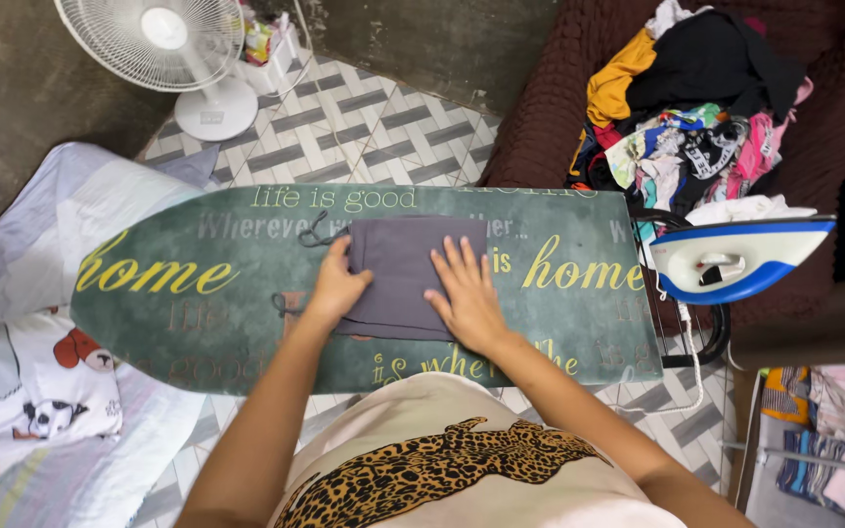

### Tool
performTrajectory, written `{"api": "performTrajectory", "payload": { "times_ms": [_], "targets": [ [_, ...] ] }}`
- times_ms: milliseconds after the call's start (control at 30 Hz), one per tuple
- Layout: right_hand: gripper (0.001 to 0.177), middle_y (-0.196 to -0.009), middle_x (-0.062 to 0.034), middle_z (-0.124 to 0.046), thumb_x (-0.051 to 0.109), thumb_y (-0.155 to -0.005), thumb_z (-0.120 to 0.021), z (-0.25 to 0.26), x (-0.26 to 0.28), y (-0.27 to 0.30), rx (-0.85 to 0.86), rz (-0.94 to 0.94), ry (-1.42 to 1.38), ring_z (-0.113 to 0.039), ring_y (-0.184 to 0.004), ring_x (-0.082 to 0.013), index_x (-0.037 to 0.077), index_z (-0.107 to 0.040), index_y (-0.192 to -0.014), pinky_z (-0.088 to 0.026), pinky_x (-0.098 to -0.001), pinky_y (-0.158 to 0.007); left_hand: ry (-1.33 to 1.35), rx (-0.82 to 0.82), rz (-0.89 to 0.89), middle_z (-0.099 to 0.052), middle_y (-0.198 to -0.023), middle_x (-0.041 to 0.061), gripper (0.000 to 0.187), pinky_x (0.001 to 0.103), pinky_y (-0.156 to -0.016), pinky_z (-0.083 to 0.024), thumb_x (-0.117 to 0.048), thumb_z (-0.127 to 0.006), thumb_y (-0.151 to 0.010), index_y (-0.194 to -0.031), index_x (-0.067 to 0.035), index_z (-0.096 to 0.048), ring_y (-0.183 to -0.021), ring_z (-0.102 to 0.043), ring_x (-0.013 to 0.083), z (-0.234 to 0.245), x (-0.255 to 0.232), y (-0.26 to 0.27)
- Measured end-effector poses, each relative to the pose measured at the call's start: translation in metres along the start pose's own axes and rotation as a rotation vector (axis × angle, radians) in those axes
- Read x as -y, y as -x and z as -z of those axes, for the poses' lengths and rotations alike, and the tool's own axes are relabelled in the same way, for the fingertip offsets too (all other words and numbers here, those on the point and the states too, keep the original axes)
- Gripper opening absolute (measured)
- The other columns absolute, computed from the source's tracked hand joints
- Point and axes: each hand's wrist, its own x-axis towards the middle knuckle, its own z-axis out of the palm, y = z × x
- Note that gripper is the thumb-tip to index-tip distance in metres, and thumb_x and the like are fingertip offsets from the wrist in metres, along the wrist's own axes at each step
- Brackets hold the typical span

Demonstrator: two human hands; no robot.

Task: The person irons a gray garment on an ironing board, smoothing and folding it before placing it in a closet. Then the person irons a yellow garment on the same board, smoothing it out and ironing both sides.

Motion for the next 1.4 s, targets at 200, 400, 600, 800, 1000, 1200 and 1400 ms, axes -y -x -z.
{"api": "performTrajectory", "payload": {
  "times_ms": [200,400,600,800,1000,1200,1400],
  "targets": [
    [0.069,-0.151,-0.0228,-0.047,0.037,-0.092,-0.068,-0.016,-0.015,0.028,-0.121,-0.534,-0.123,-0.044,-0.135,-0.0385,0.004,-0.045,-0.148,-0.037,-0.0501,-0.113,-0.602,-0.369,-0.815,-0.039,-0.160,0.024,0.068,0.057,-0.123,-0.028,-0.017,-0.070,-0.091,-0.153,-0.005,-0.043,-0.150,-0.036,0.0421,-0.008,-0.004,0.043],
    [0.072,-0.118,-0.0194,-0.065,0.024,-0.087,-0.078,-0.024,-0.028,0.050,-0.018,-0.937,-0.623,-0.071,-0.099,-0.0285,-0.002,-0.041,-0.144,-0.059,-0.0394,-0.082,-0.876,0.390,-1.032,-0.025,-0.159,0.028,0.100,0.071,-0.114,-0.015,-0.044,-0.080,-0.072,-0.151,-0.003,-0.035,-0.148,-0.021,0.0467,-0.050,-0.010,0.075],
    [0.036,-0.110,-0.0057,-0.072,0.007,-0.090,-0.071,-0.018,-0.025,0.077,-0.079,-1.168,-1.434,-0.073,-0.093,-0.0170,0.002,-0.060,-0.123,-0.066,-0.0379,-0.071,-1.082,0.435,-1.015,-0.028,-0.160,0.024,0.095,0.068,-0.113,-0.023,-0.039,-0.079,-0.075,-0.155,-0.012,-0.034,-0.147,-0.027,0.0444,-0.059,0.004,0.062],
    [0.038,-0.121,-0.0085,-0.062,0.023,-0.101,-0.065,0.040,-0.064,0.146,-0.360,-0.915,-1.578,-0.065,-0.107,-0.0209,0.005,-0.053,-0.133,-0.060,-0.0459,-0.087,-0.600,0.657,-0.723,-0.058,-0.149,0.019,0.062,0.048,-0.111,-0.043,-0.026,-0.068,-0.094,-0.152,-0.016,-0.050,-0.135,-0.056,0.0343,-0.130,-0.002,0.075],
    [0.075,-0.160,-0.0083,-0.042,0.054,-0.098,-0.053,0.148,-0.115,0.243,-0.684,-0.836,-1.527,-0.046,-0.144,-0.0213,0.013,-0.031,-0.157,-0.040,-0.0460,-0.115,0.329,1.075,0.172,-0.067,-0.129,0.014,0.053,0.041,-0.097,-0.052,-0.035,-0.061,-0.100,-0.142,-0.003,-0.055,-0.112,-0.065,0.0230,-0.238,-0.054,0.099],
    [0.078,-0.147,-0.0185,-0.054,0.047,-0.096,-0.060,0.255,-0.159,0.356,-0.671,-0.795,-1.801,-0.057,-0.132,-0.0298,-0.002,-0.038,-0.152,-0.047,-0.0490,-0.108,0.664,1.154,0.680,-0.071,-0.119,0.016,0.056,0.043,-0.089,-0.058,-0.044,-0.059,-0.094,-0.130,-0.002,-0.062,-0.103,-0.071,0.0286,-0.397,-0.088,0.153],
    [0.056,-0.133,-0.0176,-0.063,0.007,-0.090,-0.070,0.321,-0.207,0.461,-0.819,-1.089,-1.469,-0.066,-0.117,-0.0253,-0.001,-0.049,-0.142,-0.055,-0.0405,-0.102,0.446,1.279,0.626,-0.067,-0.124,0.019,0.054,0.042,-0.091,-0.059,-0.025,-0.067,-0.093,-0.138,0.003,-0.053,-0.109,-0.069,0.0298,-0.531,-0.068,0.194]
  ]
}}
